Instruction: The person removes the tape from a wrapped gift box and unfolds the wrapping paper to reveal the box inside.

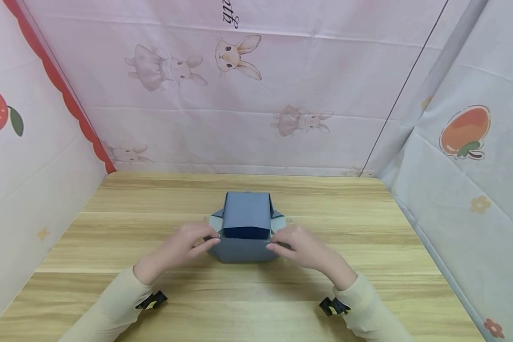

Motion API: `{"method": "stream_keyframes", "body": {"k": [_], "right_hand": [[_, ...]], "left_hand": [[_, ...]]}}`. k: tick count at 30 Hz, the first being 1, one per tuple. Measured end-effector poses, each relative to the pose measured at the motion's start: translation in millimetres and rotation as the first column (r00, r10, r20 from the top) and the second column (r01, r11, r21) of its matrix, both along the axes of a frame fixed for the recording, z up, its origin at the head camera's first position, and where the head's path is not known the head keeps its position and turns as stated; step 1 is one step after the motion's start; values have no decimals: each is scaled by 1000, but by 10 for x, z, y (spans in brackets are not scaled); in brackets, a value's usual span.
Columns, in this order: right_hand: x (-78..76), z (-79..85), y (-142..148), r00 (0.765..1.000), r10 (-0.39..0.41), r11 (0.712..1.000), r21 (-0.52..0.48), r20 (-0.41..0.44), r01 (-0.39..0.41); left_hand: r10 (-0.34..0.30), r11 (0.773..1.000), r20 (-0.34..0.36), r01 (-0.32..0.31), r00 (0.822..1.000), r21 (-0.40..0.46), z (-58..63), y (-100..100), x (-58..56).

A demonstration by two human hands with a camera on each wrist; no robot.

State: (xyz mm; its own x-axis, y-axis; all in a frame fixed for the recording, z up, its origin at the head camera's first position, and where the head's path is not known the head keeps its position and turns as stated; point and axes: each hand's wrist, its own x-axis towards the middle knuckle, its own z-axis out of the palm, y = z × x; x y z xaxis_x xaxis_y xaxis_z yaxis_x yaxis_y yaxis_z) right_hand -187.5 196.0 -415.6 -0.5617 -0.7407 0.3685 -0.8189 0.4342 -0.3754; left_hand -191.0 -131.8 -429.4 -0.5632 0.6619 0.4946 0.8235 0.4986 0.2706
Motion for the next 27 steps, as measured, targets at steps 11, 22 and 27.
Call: {"method": "stream_keyframes", "body": {"k": [11, 22, 27], "right_hand": [[184, -108, 98, 963, 127, 970, 172, 237, -171], [142, -319, -60, 917, 27, 918, 352, 399, -181], [166, -372, -199, 926, -24, 898, 416, 376, -146]], "left_hand": [[-54, 982, 457, 129, 888, -135, -63, -44, 268], [73, 886, 342, 96, 937, -454, -240, 197, 346], [164, 833, 340, 54, 926, -550, -262, 370, 404]]}}
